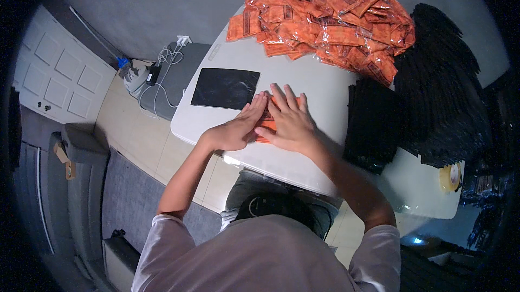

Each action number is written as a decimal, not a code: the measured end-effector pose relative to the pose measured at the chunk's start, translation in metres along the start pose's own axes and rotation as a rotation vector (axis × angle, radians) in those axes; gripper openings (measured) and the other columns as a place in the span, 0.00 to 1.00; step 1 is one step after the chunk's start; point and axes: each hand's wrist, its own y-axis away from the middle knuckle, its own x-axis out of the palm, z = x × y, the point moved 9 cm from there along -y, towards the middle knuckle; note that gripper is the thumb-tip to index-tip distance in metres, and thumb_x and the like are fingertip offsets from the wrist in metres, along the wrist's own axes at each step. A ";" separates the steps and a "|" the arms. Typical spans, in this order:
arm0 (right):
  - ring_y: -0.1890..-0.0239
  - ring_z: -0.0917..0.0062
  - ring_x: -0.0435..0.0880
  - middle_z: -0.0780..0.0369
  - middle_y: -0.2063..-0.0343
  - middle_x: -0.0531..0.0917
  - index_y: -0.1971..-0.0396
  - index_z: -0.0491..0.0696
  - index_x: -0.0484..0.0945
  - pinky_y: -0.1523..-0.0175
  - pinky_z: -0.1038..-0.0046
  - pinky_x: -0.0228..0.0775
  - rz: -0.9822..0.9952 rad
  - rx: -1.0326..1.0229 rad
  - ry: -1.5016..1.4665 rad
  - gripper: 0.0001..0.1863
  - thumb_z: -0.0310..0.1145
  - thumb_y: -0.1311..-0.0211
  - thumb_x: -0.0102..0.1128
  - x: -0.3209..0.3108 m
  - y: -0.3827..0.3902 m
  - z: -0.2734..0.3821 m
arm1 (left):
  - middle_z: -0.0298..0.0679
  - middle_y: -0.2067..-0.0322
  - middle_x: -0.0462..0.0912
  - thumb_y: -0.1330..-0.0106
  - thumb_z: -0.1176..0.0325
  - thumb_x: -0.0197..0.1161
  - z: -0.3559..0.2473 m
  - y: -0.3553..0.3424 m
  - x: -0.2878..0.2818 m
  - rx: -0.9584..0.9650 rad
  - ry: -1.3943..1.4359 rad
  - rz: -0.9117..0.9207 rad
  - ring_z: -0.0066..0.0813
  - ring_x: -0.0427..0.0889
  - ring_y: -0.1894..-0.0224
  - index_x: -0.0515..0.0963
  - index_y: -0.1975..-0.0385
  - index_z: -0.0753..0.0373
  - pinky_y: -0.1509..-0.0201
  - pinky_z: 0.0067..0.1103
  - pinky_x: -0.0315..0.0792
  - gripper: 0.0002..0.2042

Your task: Placing orange packets into small black poly mailers and sealing them with tape.

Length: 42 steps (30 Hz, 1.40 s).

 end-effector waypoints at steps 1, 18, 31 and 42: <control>0.18 0.51 0.46 0.53 0.19 0.50 0.26 0.42 0.65 0.22 0.38 0.40 -0.006 -0.032 0.004 0.50 0.68 0.34 0.56 0.000 0.001 0.001 | 0.63 0.19 0.34 0.32 0.76 0.60 0.001 0.000 0.000 0.003 -0.002 -0.004 0.53 0.32 0.16 0.30 0.21 0.73 0.14 0.40 0.38 0.49; 0.18 0.50 0.48 0.48 0.20 0.52 0.24 0.42 0.61 0.19 0.47 0.45 0.075 0.207 -0.220 0.38 0.53 0.22 0.51 -0.011 0.014 -0.035 | 0.59 0.34 0.75 0.37 0.77 0.68 -0.013 0.023 -0.041 0.009 0.155 -0.367 0.53 0.78 0.33 0.57 0.22 0.65 0.29 0.32 0.72 0.41; 0.18 0.45 0.47 0.47 0.20 0.52 0.26 0.46 0.66 0.19 0.45 0.44 0.048 -0.034 0.091 0.30 0.34 0.25 0.55 -0.036 0.016 0.000 | 0.49 0.69 0.91 0.32 0.67 0.70 -0.066 0.064 -0.039 -0.047 0.089 -0.631 0.34 0.91 0.74 0.91 0.57 0.61 0.66 0.25 0.81 0.09; 0.18 0.50 0.49 0.50 0.22 0.60 0.31 0.56 0.76 0.17 0.52 0.44 0.104 -0.212 -0.082 0.40 0.14 0.48 0.53 -0.039 0.027 -0.003 | 0.45 0.67 0.92 0.32 0.69 0.71 -0.031 0.132 -0.046 -0.215 -0.021 -0.886 0.33 0.92 0.72 0.91 0.61 0.65 0.69 0.23 0.83 0.07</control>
